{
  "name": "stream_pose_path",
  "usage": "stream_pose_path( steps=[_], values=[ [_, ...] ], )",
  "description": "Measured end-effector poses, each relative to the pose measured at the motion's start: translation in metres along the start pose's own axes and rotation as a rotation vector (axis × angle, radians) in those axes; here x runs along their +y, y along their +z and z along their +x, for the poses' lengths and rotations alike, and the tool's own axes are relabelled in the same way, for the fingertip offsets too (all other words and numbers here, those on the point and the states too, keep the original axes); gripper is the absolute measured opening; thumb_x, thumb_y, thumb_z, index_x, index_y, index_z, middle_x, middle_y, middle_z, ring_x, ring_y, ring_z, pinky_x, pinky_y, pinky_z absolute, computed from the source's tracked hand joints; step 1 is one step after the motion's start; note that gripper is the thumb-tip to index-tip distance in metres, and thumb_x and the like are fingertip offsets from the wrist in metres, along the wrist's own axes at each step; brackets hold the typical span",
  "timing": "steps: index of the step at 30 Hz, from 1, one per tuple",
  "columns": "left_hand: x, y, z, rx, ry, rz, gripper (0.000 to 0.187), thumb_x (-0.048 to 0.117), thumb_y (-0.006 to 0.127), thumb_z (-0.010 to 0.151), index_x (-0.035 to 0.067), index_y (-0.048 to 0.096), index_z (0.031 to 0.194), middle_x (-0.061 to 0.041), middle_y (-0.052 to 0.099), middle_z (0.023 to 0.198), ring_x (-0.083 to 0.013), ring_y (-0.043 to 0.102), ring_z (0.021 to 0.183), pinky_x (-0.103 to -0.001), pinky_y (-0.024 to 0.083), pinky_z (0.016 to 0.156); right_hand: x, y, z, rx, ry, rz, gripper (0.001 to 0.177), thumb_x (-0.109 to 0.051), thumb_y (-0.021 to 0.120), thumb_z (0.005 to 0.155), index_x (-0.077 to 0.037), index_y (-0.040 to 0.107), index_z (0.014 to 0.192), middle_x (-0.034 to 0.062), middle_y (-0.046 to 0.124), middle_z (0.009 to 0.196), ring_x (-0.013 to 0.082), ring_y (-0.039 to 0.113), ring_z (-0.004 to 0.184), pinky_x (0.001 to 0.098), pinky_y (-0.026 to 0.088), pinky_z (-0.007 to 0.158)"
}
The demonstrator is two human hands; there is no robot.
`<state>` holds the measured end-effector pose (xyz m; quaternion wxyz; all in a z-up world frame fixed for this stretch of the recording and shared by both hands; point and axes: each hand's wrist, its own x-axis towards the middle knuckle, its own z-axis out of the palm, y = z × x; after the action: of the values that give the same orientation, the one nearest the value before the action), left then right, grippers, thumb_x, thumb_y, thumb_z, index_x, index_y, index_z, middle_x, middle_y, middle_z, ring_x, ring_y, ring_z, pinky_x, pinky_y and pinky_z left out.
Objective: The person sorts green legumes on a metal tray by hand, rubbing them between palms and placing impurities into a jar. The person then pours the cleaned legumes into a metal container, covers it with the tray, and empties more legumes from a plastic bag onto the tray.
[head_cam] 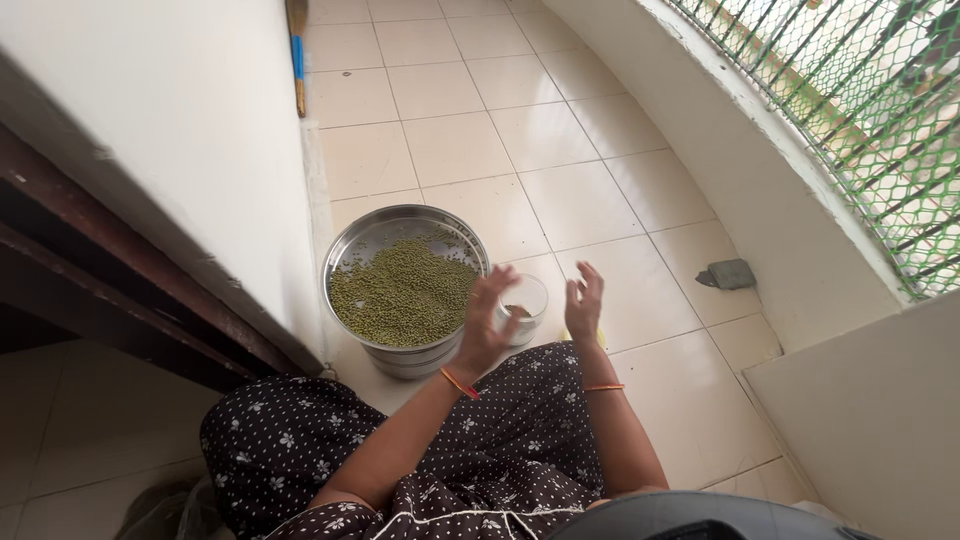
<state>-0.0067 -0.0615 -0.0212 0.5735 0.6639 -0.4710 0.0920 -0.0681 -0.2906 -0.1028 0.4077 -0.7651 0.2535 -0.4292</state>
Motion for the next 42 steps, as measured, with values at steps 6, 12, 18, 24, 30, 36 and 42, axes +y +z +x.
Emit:
stream_pose_path(
  steps=[6, 12, 18, 24, 30, 36, 42],
  values=[
    [-0.103, -0.121, 0.029, 0.311, -0.491, 0.091, 0.048, 0.038, 0.053, 0.106, 0.005, 0.055, 0.141, -0.023, 0.036, 0.157, -0.0368, 0.029, 0.15, -0.051, 0.023, 0.121, -0.133, 0.086, -0.017, -0.654, -0.174, 0.017, 0.049, -0.032, 0.053, 0.104, -0.006, 0.051, 0.145, 0.0185, 0.039, 0.159, 0.033, 0.036, 0.15, 0.0446, 0.031, 0.123],
    [-0.178, -0.159, -0.01, 0.448, -0.553, 0.233, 0.056, 0.042, 0.055, 0.1, 0.003, 0.056, 0.139, -0.023, 0.044, 0.154, -0.0393, 0.031, 0.15, -0.051, 0.027, 0.123, -0.148, 0.162, -0.009, -0.853, -0.241, -0.654, 0.087, -0.064, 0.044, 0.098, -0.009, 0.017, 0.16, 0.0228, 0.009, 0.168, 0.0371, 0.004, 0.157, 0.0486, 0.012, 0.125],
    [-0.201, -0.131, -0.01, 0.254, -0.702, 0.537, 0.073, 0.057, 0.045, 0.101, 0.001, 0.045, 0.149, -0.021, 0.039, 0.156, -0.0407, 0.022, 0.151, -0.055, 0.013, 0.121, -0.121, 0.206, -0.017, -0.873, -0.219, -0.702, 0.096, -0.074, 0.035, 0.096, -0.009, 0.012, 0.163, 0.0228, 0.004, 0.169, 0.0369, 0.0, 0.157, 0.0481, 0.005, 0.126],
    [-0.183, -0.111, -0.012, 0.11, -0.645, 0.658, 0.077, 0.062, 0.039, 0.102, 0.001, 0.045, 0.149, -0.019, 0.038, 0.158, -0.0396, 0.019, 0.152, -0.055, 0.009, 0.122, -0.094, 0.241, -0.039, -0.765, -0.321, -0.598, 0.079, -0.053, 0.042, 0.101, -0.009, 0.021, 0.162, 0.0178, 0.013, 0.17, 0.033, 0.008, 0.158, 0.0481, 0.007, 0.127],
    [-0.16, -0.102, -0.013, 0.085, -0.625, 0.601, 0.071, 0.062, 0.038, 0.101, 0.007, 0.053, 0.143, -0.013, 0.047, 0.153, -0.0349, 0.03, 0.15, -0.053, 0.013, 0.123, -0.101, 0.243, -0.05, -0.77, -0.293, -0.356, 0.062, -0.035, 0.056, 0.097, -0.014, 0.039, 0.153, 0.0139, 0.033, 0.162, 0.0328, 0.023, 0.153, 0.0471, 0.02, 0.125],
    [-0.156, -0.087, -0.004, 0.277, -0.622, 0.175, 0.061, 0.052, 0.039, 0.104, 0.008, 0.058, 0.14, -0.014, 0.054, 0.146, -0.0347, 0.049, 0.137, -0.047, 0.03, 0.116, -0.132, 0.224, -0.058, -0.662, -0.158, 0.013, 0.054, -0.027, 0.058, 0.101, -0.011, 0.041, 0.149, 0.0144, 0.047, 0.149, 0.0345, 0.042, 0.143, 0.0449, 0.036, 0.118],
    [-0.171, -0.078, -0.006, 0.529, -0.597, -0.319, 0.053, 0.039, 0.043, 0.108, -0.002, 0.056, 0.14, -0.018, 0.055, 0.143, -0.0291, 0.052, 0.135, -0.038, 0.039, 0.114, -0.121, 0.241, -0.062, -0.541, -0.098, 0.125, 0.054, -0.011, 0.064, 0.092, -0.009, 0.046, 0.143, 0.0203, 0.042, 0.148, 0.0344, 0.038, 0.142, 0.0408, 0.037, 0.116]
  ],
)
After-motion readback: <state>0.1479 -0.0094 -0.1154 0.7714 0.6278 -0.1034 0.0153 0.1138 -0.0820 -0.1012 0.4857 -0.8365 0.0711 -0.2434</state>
